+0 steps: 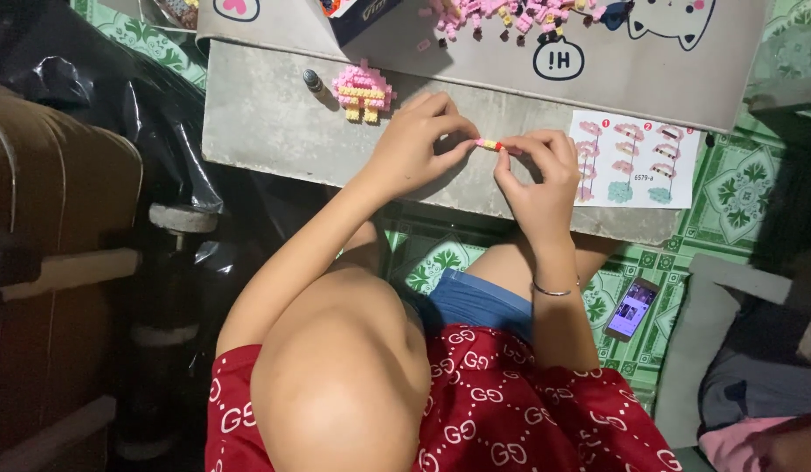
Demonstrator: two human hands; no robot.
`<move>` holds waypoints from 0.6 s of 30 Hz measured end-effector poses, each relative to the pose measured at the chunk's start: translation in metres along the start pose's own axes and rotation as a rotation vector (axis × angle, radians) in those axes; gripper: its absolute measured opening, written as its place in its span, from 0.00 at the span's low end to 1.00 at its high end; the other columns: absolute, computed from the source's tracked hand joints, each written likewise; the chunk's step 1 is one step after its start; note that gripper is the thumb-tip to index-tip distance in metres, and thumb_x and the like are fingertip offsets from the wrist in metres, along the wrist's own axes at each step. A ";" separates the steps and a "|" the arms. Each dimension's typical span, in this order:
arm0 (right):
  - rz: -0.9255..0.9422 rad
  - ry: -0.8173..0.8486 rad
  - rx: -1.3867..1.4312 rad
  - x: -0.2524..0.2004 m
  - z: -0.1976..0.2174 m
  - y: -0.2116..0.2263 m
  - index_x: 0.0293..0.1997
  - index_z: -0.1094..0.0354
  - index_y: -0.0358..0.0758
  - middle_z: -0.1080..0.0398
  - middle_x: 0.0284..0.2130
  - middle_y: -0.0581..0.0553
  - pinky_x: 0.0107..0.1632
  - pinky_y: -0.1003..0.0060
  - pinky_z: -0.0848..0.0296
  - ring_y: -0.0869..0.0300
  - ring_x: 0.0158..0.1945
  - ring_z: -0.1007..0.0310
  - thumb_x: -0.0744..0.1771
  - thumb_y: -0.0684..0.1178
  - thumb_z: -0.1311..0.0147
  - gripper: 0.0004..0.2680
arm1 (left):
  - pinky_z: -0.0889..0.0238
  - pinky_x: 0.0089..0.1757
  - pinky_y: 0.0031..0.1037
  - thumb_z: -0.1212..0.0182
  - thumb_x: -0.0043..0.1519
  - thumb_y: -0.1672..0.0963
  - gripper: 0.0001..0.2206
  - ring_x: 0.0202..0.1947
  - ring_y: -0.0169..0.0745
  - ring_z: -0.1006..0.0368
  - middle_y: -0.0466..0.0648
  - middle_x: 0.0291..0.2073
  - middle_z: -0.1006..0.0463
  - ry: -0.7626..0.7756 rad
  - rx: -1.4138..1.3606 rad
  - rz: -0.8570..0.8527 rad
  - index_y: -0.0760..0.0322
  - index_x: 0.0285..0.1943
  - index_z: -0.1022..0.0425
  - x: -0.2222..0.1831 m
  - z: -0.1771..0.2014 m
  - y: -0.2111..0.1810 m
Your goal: Assembling small interlocking plastic toy blocks to create a figure.
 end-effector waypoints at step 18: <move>0.027 -0.005 -0.092 0.000 -0.002 0.003 0.35 0.29 0.36 0.37 0.30 0.45 0.44 0.59 0.35 0.53 0.38 0.36 0.62 0.35 0.43 0.04 | 0.40 0.38 0.31 0.38 0.56 0.56 0.04 0.31 0.42 0.34 0.45 0.29 0.33 0.003 0.105 -0.074 0.58 0.36 0.23 -0.002 -0.002 -0.007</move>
Point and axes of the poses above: each hand's wrist, its own x-axis towards the middle knuckle, its own z-axis out of the back of the hand, y = z × x, the point moved 5 cm from there along x, towards the middle knuckle
